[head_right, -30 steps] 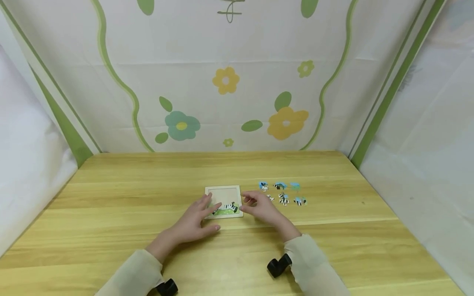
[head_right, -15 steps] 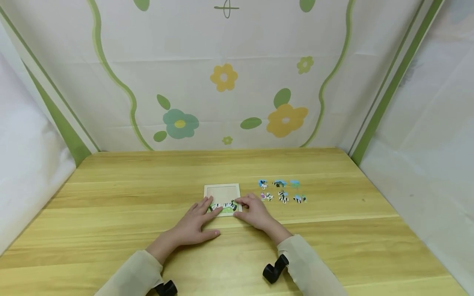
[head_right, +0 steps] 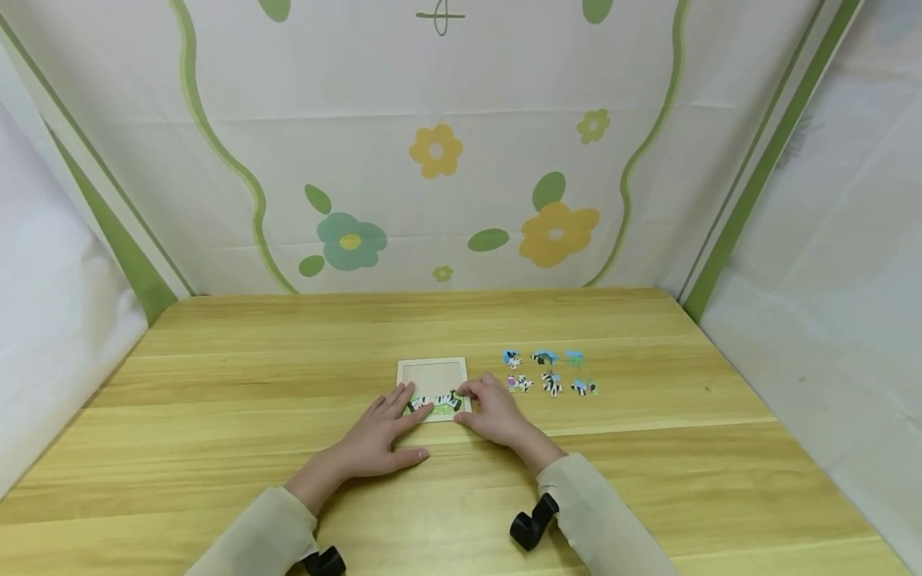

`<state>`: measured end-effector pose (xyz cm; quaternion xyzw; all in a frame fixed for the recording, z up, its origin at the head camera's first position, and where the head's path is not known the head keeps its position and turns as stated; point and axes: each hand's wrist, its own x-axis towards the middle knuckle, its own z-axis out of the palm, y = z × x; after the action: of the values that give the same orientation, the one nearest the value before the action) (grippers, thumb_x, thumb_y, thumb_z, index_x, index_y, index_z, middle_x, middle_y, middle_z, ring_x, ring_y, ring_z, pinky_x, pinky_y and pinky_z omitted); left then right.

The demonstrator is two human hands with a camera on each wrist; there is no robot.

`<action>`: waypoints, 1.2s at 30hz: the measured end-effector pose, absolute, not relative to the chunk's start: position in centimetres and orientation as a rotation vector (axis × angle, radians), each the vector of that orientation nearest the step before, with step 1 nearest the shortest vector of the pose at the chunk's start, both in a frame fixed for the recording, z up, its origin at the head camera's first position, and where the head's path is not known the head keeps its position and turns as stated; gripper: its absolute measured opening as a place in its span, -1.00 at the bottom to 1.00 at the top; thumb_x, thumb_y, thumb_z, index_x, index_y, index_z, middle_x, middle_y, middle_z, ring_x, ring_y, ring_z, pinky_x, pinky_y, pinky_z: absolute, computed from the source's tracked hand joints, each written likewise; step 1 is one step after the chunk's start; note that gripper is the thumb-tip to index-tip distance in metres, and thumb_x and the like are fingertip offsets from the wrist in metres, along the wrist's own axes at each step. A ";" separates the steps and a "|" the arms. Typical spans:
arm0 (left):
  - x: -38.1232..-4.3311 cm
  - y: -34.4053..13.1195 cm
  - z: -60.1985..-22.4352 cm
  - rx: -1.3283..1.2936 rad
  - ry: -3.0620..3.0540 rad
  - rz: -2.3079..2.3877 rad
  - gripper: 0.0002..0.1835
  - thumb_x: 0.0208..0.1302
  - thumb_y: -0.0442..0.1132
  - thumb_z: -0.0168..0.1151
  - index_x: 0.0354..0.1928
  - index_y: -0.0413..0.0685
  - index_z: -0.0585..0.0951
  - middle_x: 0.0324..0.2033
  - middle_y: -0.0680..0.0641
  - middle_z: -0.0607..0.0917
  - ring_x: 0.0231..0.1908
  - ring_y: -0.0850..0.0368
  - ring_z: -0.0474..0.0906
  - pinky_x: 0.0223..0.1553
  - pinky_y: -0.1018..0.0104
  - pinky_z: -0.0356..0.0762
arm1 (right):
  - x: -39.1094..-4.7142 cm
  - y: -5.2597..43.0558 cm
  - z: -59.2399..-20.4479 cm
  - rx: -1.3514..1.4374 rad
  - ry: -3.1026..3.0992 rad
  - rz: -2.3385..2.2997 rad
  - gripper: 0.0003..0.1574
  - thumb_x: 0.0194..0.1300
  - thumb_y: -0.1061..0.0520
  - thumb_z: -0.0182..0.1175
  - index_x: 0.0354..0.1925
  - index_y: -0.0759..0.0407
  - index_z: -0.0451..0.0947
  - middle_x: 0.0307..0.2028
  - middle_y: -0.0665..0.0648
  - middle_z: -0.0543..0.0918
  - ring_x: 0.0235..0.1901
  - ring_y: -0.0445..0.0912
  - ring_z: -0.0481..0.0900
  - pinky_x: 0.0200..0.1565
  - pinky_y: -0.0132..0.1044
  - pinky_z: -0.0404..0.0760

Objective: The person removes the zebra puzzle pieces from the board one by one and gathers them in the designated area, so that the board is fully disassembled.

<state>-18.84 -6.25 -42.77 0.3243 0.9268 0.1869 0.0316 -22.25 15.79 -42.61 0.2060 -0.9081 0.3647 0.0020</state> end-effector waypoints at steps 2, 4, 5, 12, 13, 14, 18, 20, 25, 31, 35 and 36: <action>-18.8 -6.2 -42.7 0.999 2.852 0.576 -0.29 0.12 0.26 -0.12 0.27 0.09 0.17 0.26 -0.26 -0.08 0.25 -0.06 -0.26 0.16 0.00 -0.23 | -22.2 15.8 -42.5 0.649 -2.851 1.147 -0.61 -0.10 0.20 0.33 -0.22 0.22 0.50 -0.36 0.02 0.36 -0.37 -0.14 0.28 -0.30 -0.28 0.33; -18.8 -6.2 -42.7 1.003 2.850 0.577 -0.29 0.12 0.26 -0.11 0.27 0.08 0.18 0.26 -0.26 -0.08 0.25 -0.07 -0.26 0.16 -0.01 -0.23 | -22.2 15.9 -42.4 0.661 -2.844 1.162 -0.61 -0.10 0.20 0.33 -0.22 0.22 0.48 -0.35 0.03 0.36 -0.38 -0.14 0.28 -0.30 -0.30 0.33; -18.8 -6.2 -42.6 1.002 2.848 0.577 -0.29 0.12 0.26 -0.11 0.27 0.08 0.17 0.26 -0.26 -0.08 0.25 -0.07 -0.26 0.16 0.00 -0.23 | -22.2 15.9 -42.4 0.670 -2.834 1.172 -0.61 -0.10 0.20 0.33 -0.22 0.21 0.48 -0.35 0.03 0.37 -0.38 -0.14 0.28 -0.31 -0.30 0.33; -18.8 -6.2 -42.6 0.994 2.849 0.590 -0.29 0.12 0.26 -0.11 0.27 0.10 0.16 0.27 -0.24 -0.09 0.25 -0.04 -0.28 0.16 0.02 -0.25 | -22.2 16.0 -42.4 0.723 -2.748 1.341 -0.60 -0.10 0.26 0.32 -0.23 0.27 0.44 -0.37 0.07 0.44 -0.47 -0.11 0.32 -0.43 -0.36 0.34; -18.8 -6.2 -42.6 0.994 2.848 0.596 -0.29 0.12 0.26 -0.11 0.27 0.10 0.16 0.27 -0.24 -0.09 0.25 -0.04 -0.28 0.16 0.02 -0.26 | -22.2 16.1 -42.3 0.712 -2.742 1.374 -0.60 -0.10 0.27 0.32 -0.23 0.28 0.43 -0.38 0.08 0.44 -0.49 -0.10 0.32 -0.44 -0.36 0.35; -18.8 -6.2 -42.6 0.994 2.846 0.602 -0.29 0.12 0.26 -0.10 0.27 0.10 0.16 0.27 -0.24 -0.09 0.25 -0.04 -0.28 0.16 0.02 -0.26 | -22.2 16.1 -42.3 0.699 -2.739 1.403 -0.60 -0.09 0.28 0.31 -0.22 0.29 0.43 -0.38 0.09 0.45 -0.50 -0.10 0.33 -0.46 -0.37 0.35; -18.8 -6.1 -42.6 0.995 2.842 0.608 -0.29 0.11 0.27 -0.11 0.27 0.12 0.16 0.27 -0.23 -0.09 0.25 -0.03 -0.29 0.16 0.02 -0.27 | -22.1 16.2 -42.3 0.659 -2.748 1.437 -0.62 -0.07 0.30 0.28 -0.21 0.30 0.43 -0.38 0.09 0.47 -0.51 -0.12 0.33 -0.47 -0.37 0.36; -18.8 -6.1 -42.6 0.999 2.843 0.609 -0.29 0.11 0.27 -0.11 0.27 0.12 0.16 0.27 -0.22 -0.09 0.25 -0.04 -0.28 0.16 0.02 -0.27 | -22.0 16.2 -42.3 0.655 -2.755 1.419 -0.62 -0.06 0.31 0.27 -0.20 0.31 0.43 -0.38 0.08 0.47 -0.51 -0.13 0.33 -0.47 -0.37 0.36; -18.9 -6.1 -42.6 1.008 2.845 0.612 -0.29 0.12 0.26 -0.11 0.27 0.11 0.16 0.27 -0.22 -0.08 0.25 -0.04 -0.28 0.16 0.01 -0.26 | -22.0 16.3 -42.1 0.672 -2.768 1.368 -0.62 -0.04 0.31 0.26 -0.17 0.31 0.46 -0.40 0.07 0.46 -0.51 -0.13 0.33 -0.47 -0.36 0.37; -18.9 -6.1 -42.5 1.000 2.842 0.611 -0.29 0.12 0.26 -0.11 0.27 0.11 0.16 0.27 -0.22 -0.08 0.25 -0.03 -0.28 0.16 0.01 -0.26 | -22.2 16.3 -42.1 0.673 -2.792 1.327 -0.63 -0.02 0.30 0.25 -0.15 0.31 0.49 -0.40 0.04 0.46 -0.51 -0.15 0.33 -0.47 -0.36 0.37; -18.9 -6.2 -42.8 0.980 2.846 0.605 -0.28 0.11 0.27 -0.11 0.27 0.11 0.17 0.27 -0.22 -0.08 0.25 -0.04 -0.28 0.16 0.01 -0.26 | -22.4 16.2 -42.1 0.662 -2.806 1.343 -0.65 -0.02 0.29 0.23 -0.16 0.32 0.51 -0.44 0.02 0.48 -0.52 -0.16 0.36 -0.48 -0.36 0.40; -18.8 -6.3 -42.8 0.974 2.847 0.603 -0.28 0.10 0.28 -0.11 0.27 0.12 0.17 0.27 -0.22 -0.08 0.25 -0.03 -0.28 0.16 0.01 -0.26 | -22.5 16.3 -42.1 0.656 -2.811 1.354 -0.65 -0.02 0.29 0.23 -0.17 0.32 0.51 -0.45 0.02 0.48 -0.53 -0.16 0.37 -0.48 -0.36 0.40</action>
<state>-18.83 -6.28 -42.84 0.3171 0.9271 0.1964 0.0366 -22.50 16.25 -42.09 0.2058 -0.8813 0.4247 -0.0234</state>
